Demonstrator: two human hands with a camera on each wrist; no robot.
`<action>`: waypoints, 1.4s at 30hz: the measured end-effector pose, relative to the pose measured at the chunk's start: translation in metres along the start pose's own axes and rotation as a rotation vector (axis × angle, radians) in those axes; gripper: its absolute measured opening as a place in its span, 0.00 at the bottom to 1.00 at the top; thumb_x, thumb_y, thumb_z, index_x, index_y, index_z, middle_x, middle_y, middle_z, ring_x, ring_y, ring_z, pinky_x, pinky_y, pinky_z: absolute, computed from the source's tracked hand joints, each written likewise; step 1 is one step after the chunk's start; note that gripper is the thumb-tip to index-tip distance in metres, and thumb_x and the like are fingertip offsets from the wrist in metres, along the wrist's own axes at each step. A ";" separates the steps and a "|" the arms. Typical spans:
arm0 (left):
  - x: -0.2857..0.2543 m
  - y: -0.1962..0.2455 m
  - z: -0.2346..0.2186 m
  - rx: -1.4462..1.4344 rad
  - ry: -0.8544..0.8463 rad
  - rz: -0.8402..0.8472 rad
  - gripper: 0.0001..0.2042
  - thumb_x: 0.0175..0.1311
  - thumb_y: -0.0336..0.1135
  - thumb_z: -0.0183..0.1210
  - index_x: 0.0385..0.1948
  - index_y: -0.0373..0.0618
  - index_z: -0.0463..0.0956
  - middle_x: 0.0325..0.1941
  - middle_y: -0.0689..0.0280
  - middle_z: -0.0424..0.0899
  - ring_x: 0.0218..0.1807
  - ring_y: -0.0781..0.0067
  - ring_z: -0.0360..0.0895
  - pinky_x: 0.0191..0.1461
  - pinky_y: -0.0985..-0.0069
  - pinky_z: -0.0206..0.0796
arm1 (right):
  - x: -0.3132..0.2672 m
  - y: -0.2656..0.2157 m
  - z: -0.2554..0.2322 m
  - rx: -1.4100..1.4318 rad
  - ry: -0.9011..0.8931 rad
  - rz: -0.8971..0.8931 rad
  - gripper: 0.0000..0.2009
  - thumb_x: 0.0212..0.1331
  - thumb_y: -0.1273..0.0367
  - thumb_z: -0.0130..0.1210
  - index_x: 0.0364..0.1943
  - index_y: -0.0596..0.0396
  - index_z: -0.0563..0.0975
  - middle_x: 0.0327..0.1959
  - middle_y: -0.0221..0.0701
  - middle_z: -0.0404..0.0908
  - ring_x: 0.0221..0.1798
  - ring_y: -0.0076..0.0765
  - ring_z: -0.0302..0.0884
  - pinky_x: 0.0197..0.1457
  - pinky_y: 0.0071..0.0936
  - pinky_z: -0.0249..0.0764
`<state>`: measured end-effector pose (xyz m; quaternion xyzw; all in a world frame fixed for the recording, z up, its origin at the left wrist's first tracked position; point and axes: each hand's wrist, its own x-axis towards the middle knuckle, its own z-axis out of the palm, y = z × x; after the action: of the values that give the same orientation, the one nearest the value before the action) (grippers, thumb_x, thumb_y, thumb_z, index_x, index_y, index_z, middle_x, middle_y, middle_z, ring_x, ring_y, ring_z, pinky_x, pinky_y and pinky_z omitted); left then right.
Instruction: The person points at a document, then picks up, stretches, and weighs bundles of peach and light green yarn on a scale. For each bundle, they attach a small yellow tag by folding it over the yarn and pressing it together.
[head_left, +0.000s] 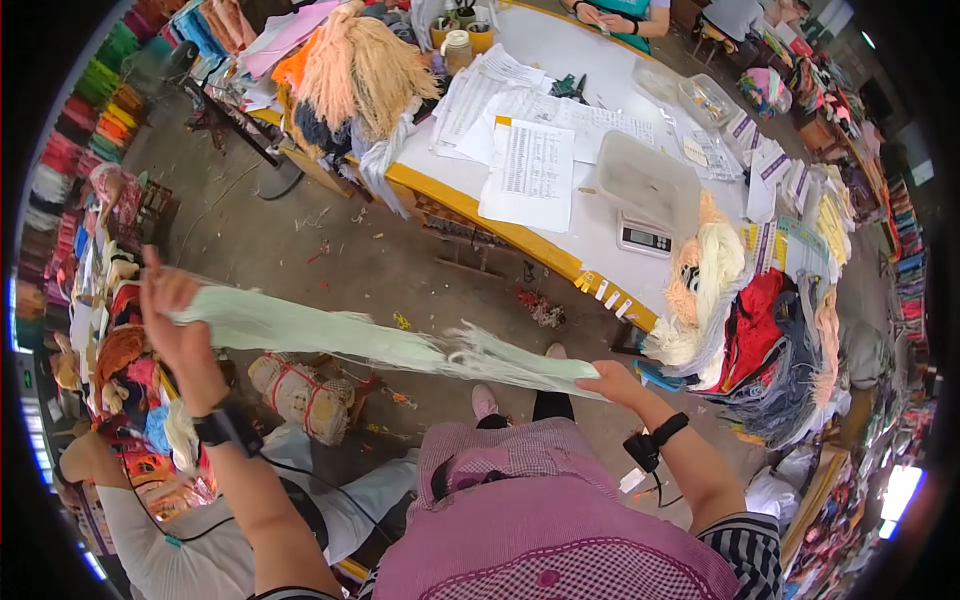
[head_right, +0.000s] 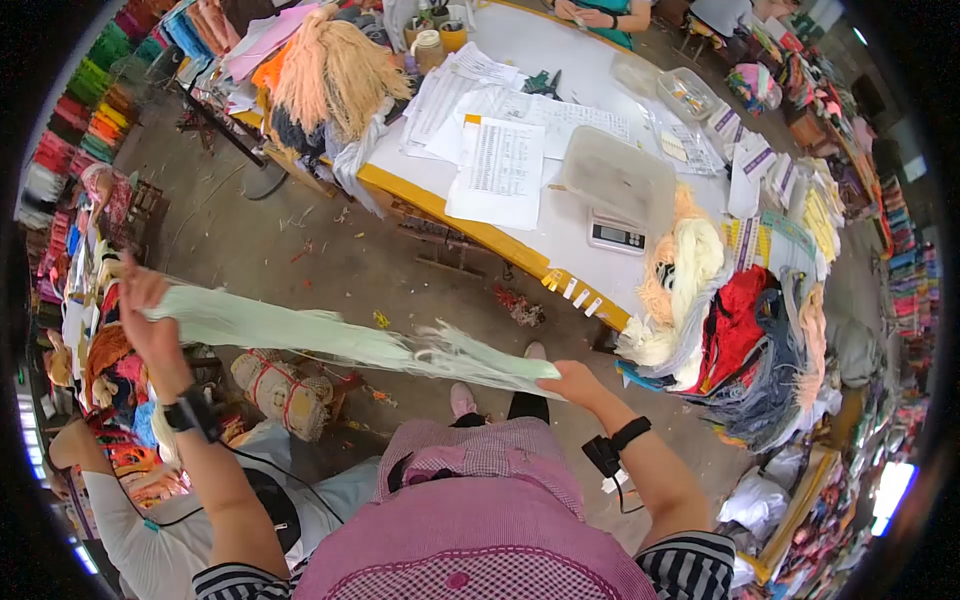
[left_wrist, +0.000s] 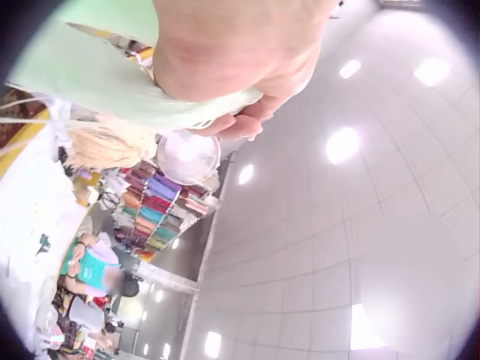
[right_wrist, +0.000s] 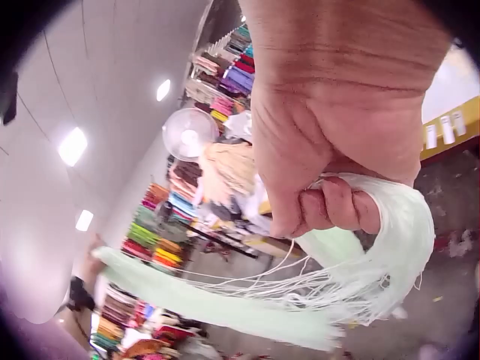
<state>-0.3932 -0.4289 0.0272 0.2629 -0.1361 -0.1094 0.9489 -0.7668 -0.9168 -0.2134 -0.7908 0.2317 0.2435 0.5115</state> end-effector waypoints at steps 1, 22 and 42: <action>0.006 0.014 0.005 0.042 -0.006 0.057 0.17 0.73 0.34 0.43 0.57 0.35 0.68 0.20 0.76 0.57 0.21 0.85 0.55 0.26 0.82 0.50 | 0.001 0.020 -0.001 0.005 0.004 0.003 0.21 0.52 0.55 0.62 0.45 0.56 0.79 0.31 0.36 0.82 0.33 0.34 0.78 0.37 0.31 0.72; -0.102 -0.201 0.044 0.475 -0.055 -0.733 0.64 0.37 0.29 0.73 0.71 0.68 0.26 0.67 0.47 0.63 0.68 0.49 0.62 0.35 0.74 0.76 | 0.032 -0.175 0.047 0.015 -0.546 -0.383 0.17 0.63 0.57 0.51 0.37 0.59 0.72 0.19 0.37 0.76 0.18 0.33 0.77 0.24 0.31 0.72; -0.100 -0.305 0.062 1.095 -0.450 -0.870 0.40 0.59 0.26 0.59 0.72 0.50 0.44 0.29 0.72 0.74 0.30 0.84 0.67 0.37 0.83 0.64 | 0.052 -0.140 -0.013 0.226 -0.377 -0.381 0.18 0.60 0.59 0.57 0.43 0.56 0.66 0.31 0.32 0.79 0.32 0.28 0.78 0.34 0.26 0.71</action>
<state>-0.5481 -0.6857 -0.1035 0.7008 -0.2462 -0.4438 0.5013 -0.6382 -0.8830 -0.1436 -0.6988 0.0056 0.2585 0.6670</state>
